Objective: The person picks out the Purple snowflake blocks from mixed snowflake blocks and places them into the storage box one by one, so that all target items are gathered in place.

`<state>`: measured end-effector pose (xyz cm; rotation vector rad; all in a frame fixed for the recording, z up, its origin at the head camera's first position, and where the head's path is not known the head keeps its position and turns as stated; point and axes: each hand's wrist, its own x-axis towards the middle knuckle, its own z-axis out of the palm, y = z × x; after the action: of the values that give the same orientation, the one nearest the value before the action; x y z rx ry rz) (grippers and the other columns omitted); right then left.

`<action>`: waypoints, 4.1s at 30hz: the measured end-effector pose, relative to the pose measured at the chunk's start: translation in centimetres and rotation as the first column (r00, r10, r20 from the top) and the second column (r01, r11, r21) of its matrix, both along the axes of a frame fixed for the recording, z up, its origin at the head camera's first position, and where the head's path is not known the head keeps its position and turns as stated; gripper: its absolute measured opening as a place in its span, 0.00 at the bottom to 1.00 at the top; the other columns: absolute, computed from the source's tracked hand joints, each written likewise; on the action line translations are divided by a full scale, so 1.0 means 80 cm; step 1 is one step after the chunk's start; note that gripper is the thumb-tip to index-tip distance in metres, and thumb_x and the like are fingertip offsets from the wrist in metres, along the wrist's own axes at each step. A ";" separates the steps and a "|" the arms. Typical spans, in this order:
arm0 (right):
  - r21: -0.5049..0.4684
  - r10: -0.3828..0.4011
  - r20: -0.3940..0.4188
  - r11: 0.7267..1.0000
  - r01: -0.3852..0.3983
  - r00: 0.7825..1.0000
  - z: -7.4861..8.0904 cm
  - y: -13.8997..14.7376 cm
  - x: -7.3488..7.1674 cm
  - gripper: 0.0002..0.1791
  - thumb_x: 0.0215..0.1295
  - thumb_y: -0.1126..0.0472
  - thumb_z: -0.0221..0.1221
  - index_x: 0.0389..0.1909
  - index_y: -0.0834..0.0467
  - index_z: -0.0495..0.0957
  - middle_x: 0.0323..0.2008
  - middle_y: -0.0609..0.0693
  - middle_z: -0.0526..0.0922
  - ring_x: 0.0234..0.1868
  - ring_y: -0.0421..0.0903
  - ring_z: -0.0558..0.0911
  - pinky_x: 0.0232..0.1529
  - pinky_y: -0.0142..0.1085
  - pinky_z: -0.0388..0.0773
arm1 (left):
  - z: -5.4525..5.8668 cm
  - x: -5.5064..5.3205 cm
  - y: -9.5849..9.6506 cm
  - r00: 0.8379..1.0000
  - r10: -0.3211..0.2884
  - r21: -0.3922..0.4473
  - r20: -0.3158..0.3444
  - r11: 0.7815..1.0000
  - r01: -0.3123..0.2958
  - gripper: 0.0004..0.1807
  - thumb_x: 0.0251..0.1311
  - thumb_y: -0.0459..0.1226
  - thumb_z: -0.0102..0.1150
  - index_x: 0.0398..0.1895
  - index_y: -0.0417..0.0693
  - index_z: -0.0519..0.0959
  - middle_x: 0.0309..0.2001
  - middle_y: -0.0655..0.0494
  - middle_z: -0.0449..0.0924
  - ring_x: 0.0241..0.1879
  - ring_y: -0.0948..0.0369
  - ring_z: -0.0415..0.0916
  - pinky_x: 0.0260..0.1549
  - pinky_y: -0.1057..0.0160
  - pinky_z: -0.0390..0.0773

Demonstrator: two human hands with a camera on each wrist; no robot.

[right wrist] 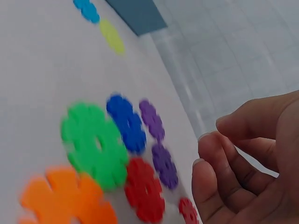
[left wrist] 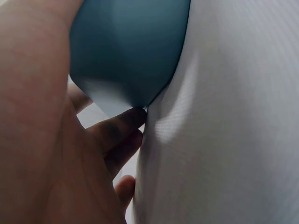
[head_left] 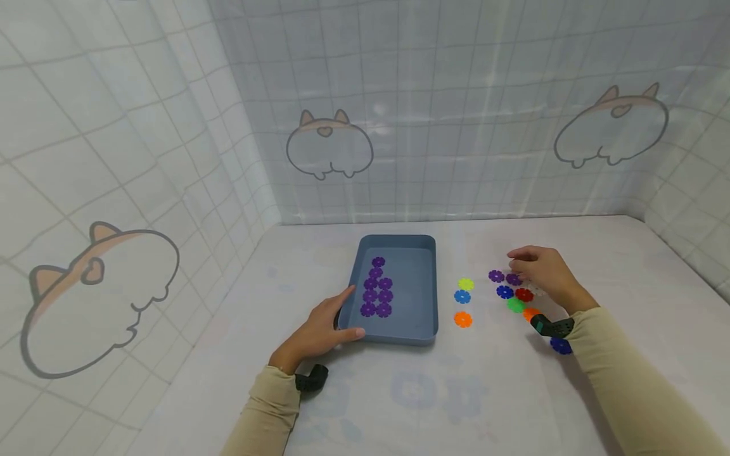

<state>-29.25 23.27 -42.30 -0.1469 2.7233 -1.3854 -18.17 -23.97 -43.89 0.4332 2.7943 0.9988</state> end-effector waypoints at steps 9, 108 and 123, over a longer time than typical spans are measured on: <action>0.029 0.019 -0.001 0.999 -0.019 1.000 -0.003 0.021 -0.005 0.21 0.76 0.55 0.55 0.60 0.65 0.77 0.48 0.62 0.80 0.43 0.54 0.77 0.44 0.40 0.78 | 0.001 -0.001 0.000 1.000 0.005 0.002 -0.001 1.000 -0.005 0.54 0.58 0.64 0.64 0.82 0.66 0.46 0.78 0.54 0.51 0.76 0.49 0.48 0.69 0.37 0.52; 0.014 0.083 -0.058 0.996 -0.083 0.995 -0.008 -0.016 0.001 0.21 0.75 0.54 0.57 0.63 0.61 0.76 0.47 0.60 0.81 0.42 0.53 0.82 0.38 0.35 0.82 | -0.003 -0.004 0.002 1.000 0.010 -0.014 0.008 1.000 -0.010 0.54 0.58 0.64 0.63 0.82 0.63 0.46 0.78 0.53 0.51 0.76 0.49 0.48 0.70 0.38 0.52; -0.295 0.196 0.037 0.939 -0.177 0.980 0.002 -0.049 -0.004 0.28 0.73 0.56 0.61 0.67 0.66 0.69 0.55 0.66 0.78 0.53 0.59 0.82 0.48 0.32 0.81 | -0.002 -0.005 0.001 1.000 0.017 -0.015 -0.006 1.000 -0.017 0.55 0.58 0.63 0.64 0.82 0.61 0.47 0.78 0.52 0.52 0.76 0.48 0.49 0.70 0.38 0.52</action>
<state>-29.58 19.32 -42.12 -0.3619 2.3659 -1.6898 -18.56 -23.85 -44.04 0.4124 2.8129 0.9813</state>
